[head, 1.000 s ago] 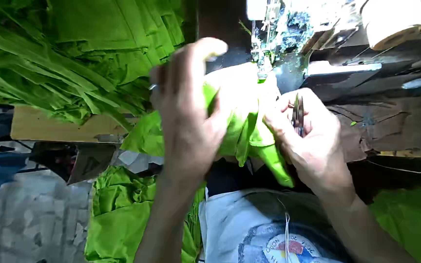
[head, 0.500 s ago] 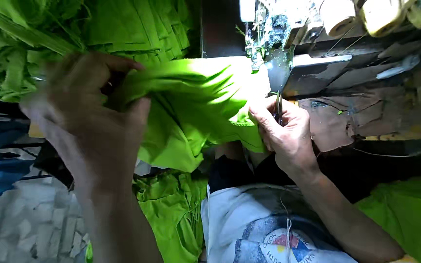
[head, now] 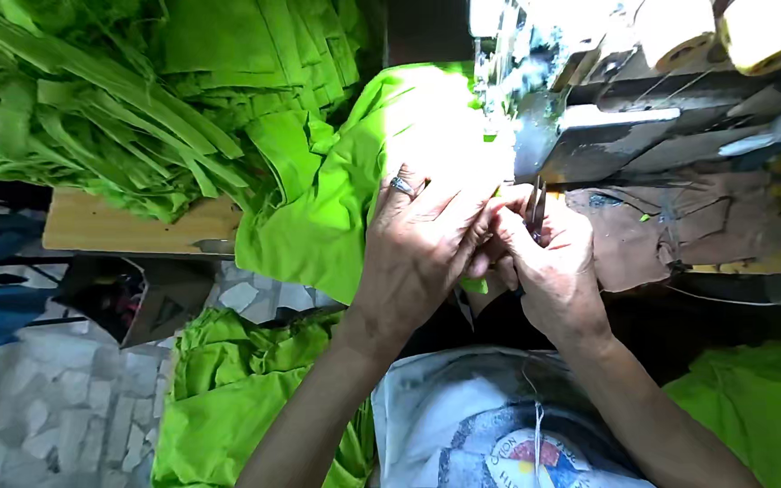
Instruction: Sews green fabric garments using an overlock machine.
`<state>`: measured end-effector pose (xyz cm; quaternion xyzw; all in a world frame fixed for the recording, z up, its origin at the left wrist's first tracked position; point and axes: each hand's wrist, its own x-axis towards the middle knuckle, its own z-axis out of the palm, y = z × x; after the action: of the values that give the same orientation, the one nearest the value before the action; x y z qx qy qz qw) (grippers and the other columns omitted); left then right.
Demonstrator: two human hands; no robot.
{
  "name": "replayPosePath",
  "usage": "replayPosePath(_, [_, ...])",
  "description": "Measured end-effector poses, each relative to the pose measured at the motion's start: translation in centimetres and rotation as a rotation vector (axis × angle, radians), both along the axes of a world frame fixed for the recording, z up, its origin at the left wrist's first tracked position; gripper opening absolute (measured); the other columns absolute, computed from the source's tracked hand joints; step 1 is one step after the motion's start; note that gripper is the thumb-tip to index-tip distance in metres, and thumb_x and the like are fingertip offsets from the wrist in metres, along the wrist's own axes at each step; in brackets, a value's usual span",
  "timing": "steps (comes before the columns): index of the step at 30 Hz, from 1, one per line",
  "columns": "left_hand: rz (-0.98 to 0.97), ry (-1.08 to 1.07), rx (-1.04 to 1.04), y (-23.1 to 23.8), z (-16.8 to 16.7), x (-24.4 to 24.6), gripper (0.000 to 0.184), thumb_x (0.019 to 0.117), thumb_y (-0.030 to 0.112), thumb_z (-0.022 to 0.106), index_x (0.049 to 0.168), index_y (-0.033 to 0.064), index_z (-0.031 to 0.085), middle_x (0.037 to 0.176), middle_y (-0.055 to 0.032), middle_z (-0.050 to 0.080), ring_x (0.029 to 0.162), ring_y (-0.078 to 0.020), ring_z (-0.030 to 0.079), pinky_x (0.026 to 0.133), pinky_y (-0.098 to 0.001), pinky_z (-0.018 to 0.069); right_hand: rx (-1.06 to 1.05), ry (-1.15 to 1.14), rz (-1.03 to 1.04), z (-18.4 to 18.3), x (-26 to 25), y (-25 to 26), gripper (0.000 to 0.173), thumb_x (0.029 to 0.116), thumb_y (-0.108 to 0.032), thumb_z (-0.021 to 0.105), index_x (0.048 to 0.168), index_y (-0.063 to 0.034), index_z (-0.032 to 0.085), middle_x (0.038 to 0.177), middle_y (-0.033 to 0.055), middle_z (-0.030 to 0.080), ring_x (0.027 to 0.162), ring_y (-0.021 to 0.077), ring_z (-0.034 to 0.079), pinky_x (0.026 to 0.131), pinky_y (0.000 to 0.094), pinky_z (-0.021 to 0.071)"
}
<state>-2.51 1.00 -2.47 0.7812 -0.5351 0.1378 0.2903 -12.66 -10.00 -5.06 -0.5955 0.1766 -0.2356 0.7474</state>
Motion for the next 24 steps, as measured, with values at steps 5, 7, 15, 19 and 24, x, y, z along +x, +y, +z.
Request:
replayPosePath(5, [0.136,0.123,0.056,-1.1,0.9,1.2,0.025,0.0978,0.009,0.062,0.119,0.0018,0.073,0.114,-0.0167,0.072,0.112,-0.0290,0.066,0.103,-0.0418,0.0460,-0.011,-0.017,0.028,-0.2,0.6,0.2,0.009,0.1018,-0.006,0.061,0.104,0.0005,0.068,0.068,0.0026,0.068,0.050,0.0037,0.060,0.045,0.0155,0.0496])
replayPosePath(7, [0.158,0.195,0.076,-1.9,1.5,3.1,0.026,0.0982,0.008,0.060,0.121,0.0017,0.070,0.123,-0.0149,0.070,0.123,-0.0260,0.063,0.110,-0.0384,0.0446,-0.095,-0.005,0.052,-0.4,0.5,-0.2,0.011,0.1017,-0.006,0.061,0.104,0.0001,0.069,0.076,0.0033,0.072,0.053,0.0050,0.062,0.047,0.0173,0.0519])
replayPosePath(15, [0.212,0.258,0.019,-2.3,2.9,10.7,0.026,0.1035,0.021,0.054,0.119,0.0085,0.070,0.115,-0.0073,0.072,0.106,-0.0104,0.069,0.095,-0.0281,0.0542,-0.665,0.100,-0.257,-7.0,-1.2,-4.6,0.039,0.1122,-0.024,0.039,0.105,0.0023,0.067,0.073,-0.0031,0.066,0.058,-0.0017,0.059,0.054,0.0166,0.0520])
replayPosePath(19, [0.225,0.387,0.007,-4.4,2.6,14.0,0.048,0.1058,0.037,0.053,0.140,0.0041,0.056,0.131,-0.0154,0.064,0.116,-0.0170,0.064,0.102,-0.0342,0.0502,-0.412,0.157,-0.107,-5.3,-1.6,-4.6,0.044,0.1123,-0.036,0.029,0.100,-0.0085,0.062,0.066,-0.0130,0.053,0.051,-0.0061,0.045,0.046,0.0116,0.0388])
replayPosePath(24, [0.286,0.431,-0.024,-2.5,4.2,13.8,0.037,0.0997,0.040,0.064,0.102,0.0023,0.064,0.082,-0.0036,0.056,0.072,-0.0101,0.051,0.069,-0.0325,0.0449,-0.602,0.249,-0.002,1.0,-1.2,-4.0,0.022,0.1042,-0.029,0.044,0.102,-0.0142,0.061,0.067,-0.0110,0.048,0.052,-0.0031,0.043,0.047,0.0167,0.0367])
